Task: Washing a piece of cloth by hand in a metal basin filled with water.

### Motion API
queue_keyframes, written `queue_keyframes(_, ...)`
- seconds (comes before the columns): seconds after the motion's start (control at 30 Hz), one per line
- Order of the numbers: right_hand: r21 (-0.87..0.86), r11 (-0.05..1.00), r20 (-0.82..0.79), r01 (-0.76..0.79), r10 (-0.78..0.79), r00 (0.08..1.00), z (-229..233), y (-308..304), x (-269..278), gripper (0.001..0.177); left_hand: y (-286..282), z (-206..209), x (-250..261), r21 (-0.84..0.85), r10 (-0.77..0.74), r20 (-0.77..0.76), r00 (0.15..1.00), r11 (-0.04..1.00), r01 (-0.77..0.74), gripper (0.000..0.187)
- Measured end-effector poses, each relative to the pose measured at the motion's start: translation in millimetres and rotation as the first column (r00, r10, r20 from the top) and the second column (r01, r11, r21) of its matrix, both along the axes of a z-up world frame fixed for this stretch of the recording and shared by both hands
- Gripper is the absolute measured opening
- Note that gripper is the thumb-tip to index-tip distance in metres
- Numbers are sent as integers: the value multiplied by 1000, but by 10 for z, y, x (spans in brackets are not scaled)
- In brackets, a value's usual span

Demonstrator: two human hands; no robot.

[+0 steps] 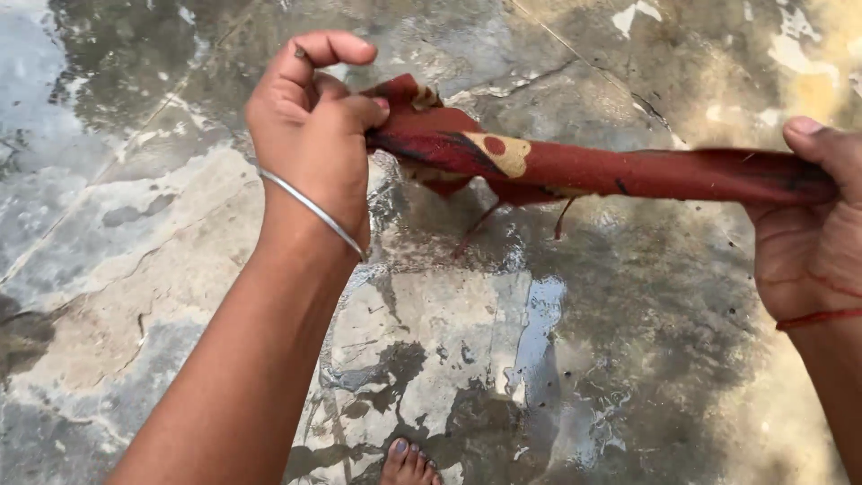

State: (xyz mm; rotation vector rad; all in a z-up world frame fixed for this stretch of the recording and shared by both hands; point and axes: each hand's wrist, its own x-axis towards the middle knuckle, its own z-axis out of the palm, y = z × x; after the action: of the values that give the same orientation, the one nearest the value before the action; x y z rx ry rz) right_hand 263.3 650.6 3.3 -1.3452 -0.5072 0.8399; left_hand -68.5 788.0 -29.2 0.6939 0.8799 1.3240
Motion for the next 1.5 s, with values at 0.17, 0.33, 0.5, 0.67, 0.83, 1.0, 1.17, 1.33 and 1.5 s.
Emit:
queue_keyframes(0.17, -221, 972, 129, 76, -48, 990, -709, -902, -49, 27, -546, -766, 183, 62, -87, -602, 794, 986, 155, 28)
queue_keyframes(0.33, -616, 784, 59, 76, -51, 997, -1925, -1988, -418, 27, -1397, -1435, 70, -215, -310, -843, 440, 944, 251, 24)
queue_keyframes(0.5, -971, 226, -3, -85, 339, 941, -2831, -2928, -874, 33, -1779, -1773, -26, -639, -612, -769, -187, 727, 251, 24)
queue_keyframes(0.67, -996, 44, -47, -73, 439, 897, -3070, -2898, -1043, 71, -1675, -1914, 223, -846, -628, -527, -573, 457, 277, 93)
queue_keyframes(0.83, -933, 338, 306, 123, 566, 766, -3104, -1924, -894, 80, -1383, -2317, 525, -617, -326, -780, -534, 542, 570, 83)
queue_keyframes(1.0, -775, 608, 545, 173, 503, 671, -3190, -1316, -874, 84, -1455, -2578, 751, -534, -226, -841, -491, 489, 690, 80)
queue_keyframes(1.17, -943, 267, 331, 199, 683, 651, -3336, -1166, -1178, 89, -1550, -2789, 694, -603, -211, -796, -567, 365, 710, 78)
queue_keyframes(1.33, -940, 238, 340, 243, 630, 698, -3437, -1190, -1542, 96, -1551, -2827, 517, -552, -124, -828, -547, 355, 755, 80)
queue_keyframes(1.5, -924, 224, 381, 311, 635, 672, -3643, -1108, -1794, 98, -1458, -2938, 476, -543, -47, -824, -565, 355, 761, 78)
